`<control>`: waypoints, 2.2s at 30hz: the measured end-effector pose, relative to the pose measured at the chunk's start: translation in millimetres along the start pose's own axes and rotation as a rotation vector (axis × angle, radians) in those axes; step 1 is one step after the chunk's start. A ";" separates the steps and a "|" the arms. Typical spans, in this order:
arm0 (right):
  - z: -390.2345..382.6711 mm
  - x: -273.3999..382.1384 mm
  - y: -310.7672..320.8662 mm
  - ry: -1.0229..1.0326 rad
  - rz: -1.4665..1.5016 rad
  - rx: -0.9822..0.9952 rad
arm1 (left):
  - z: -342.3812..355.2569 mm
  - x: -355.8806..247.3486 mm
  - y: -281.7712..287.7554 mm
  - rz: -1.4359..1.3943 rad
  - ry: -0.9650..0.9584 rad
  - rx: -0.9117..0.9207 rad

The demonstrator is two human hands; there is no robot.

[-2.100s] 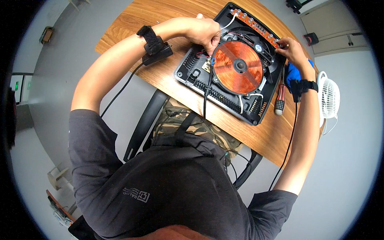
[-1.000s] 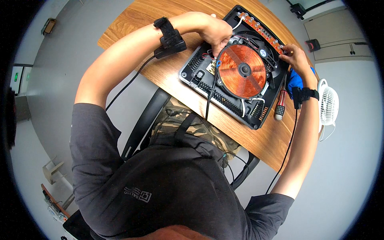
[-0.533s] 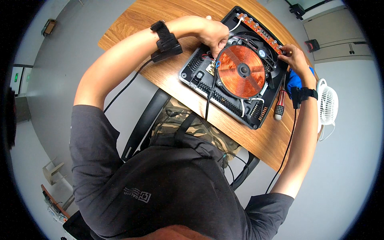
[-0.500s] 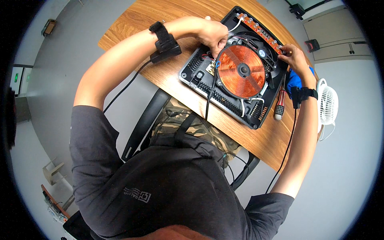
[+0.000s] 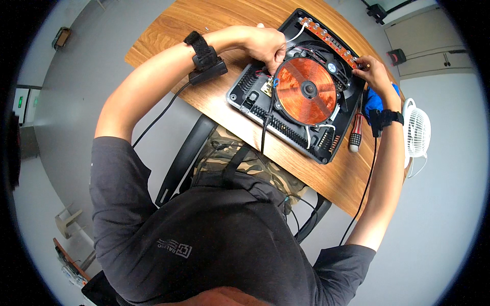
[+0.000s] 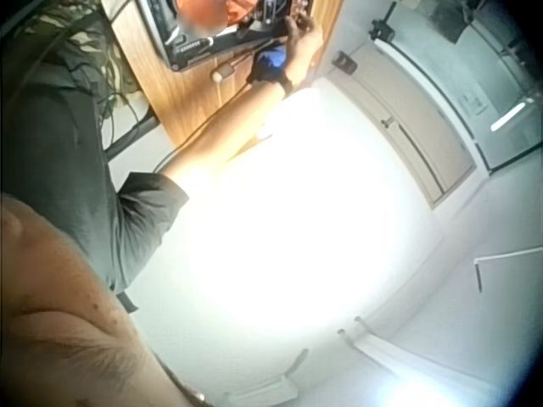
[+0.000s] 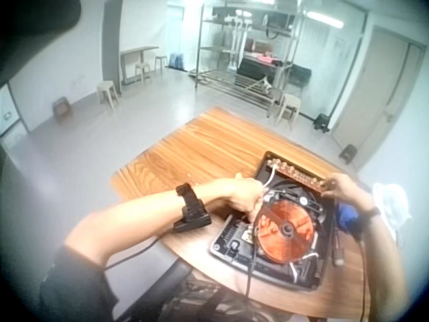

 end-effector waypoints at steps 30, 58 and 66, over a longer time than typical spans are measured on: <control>2.5 -7.1 0.3 0.038 -0.003 -0.006 | -6.0 -4.3 0.3 0.064 -0.051 -0.044; -0.4 2.5 0.2 -0.022 0.014 0.005 | 0.9 1.0 4.2 0.021 -0.024 0.111; -0.3 -1.0 1.2 -0.001 0.003 0.006 | -4.6 0.2 0.5 0.048 -0.071 -0.002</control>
Point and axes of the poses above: each hand's wrist, its own z-axis towards the middle knuckle, its own y-axis out of the back of the hand, x = y × z, the point moved 4 cm from there along z, towards the middle knuckle, and after that the axes turned 9 degrees about z, right-handed, at the moved point
